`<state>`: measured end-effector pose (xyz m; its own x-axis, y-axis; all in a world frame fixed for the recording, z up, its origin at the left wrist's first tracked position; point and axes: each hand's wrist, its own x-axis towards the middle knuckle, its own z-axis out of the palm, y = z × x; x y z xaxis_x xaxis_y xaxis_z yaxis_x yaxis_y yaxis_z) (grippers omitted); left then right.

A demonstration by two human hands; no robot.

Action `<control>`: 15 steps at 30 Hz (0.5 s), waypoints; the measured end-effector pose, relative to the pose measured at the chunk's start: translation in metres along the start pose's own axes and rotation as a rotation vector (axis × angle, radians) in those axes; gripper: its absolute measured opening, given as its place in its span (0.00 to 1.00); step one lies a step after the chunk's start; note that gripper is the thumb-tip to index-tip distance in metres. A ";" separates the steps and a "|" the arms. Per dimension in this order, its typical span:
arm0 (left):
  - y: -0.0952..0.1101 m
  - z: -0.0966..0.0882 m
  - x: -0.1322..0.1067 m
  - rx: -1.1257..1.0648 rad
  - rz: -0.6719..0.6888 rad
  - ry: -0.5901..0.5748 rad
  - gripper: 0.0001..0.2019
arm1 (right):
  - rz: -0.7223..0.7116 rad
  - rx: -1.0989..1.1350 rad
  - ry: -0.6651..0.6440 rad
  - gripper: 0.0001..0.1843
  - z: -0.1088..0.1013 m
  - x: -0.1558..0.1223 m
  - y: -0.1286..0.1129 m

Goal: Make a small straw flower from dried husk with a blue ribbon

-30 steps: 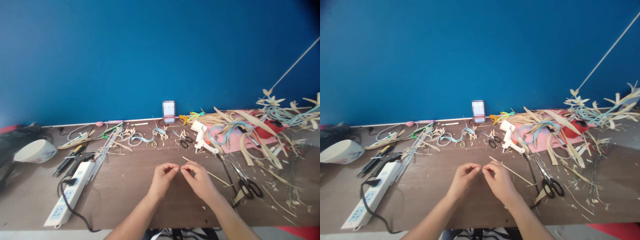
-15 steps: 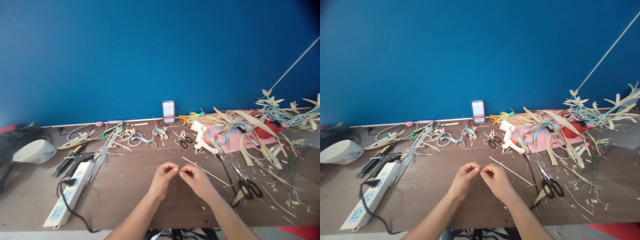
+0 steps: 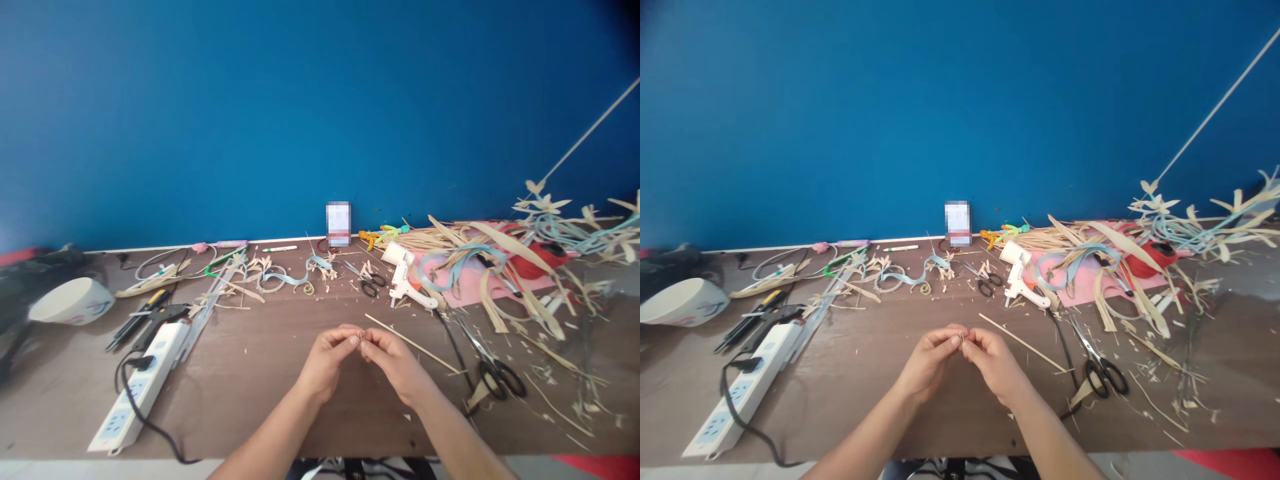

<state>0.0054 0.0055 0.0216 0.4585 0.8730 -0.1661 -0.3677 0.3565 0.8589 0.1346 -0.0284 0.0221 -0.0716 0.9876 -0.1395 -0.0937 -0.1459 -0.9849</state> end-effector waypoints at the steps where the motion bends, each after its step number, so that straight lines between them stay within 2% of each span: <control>1: 0.001 0.001 0.000 -0.015 -0.012 -0.017 0.06 | 0.005 0.015 -0.013 0.12 -0.001 0.000 0.000; 5: 0.003 0.001 0.000 -0.042 -0.050 -0.079 0.07 | 0.040 0.038 -0.080 0.11 -0.004 0.001 -0.002; 15: 0.001 0.000 0.001 -0.025 -0.064 -0.017 0.09 | 0.041 -0.055 -0.059 0.10 -0.004 0.002 -0.001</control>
<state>0.0048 0.0066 0.0226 0.4951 0.8426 -0.2116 -0.3573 0.4196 0.8344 0.1386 -0.0263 0.0224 -0.1327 0.9756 -0.1747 -0.0348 -0.1807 -0.9829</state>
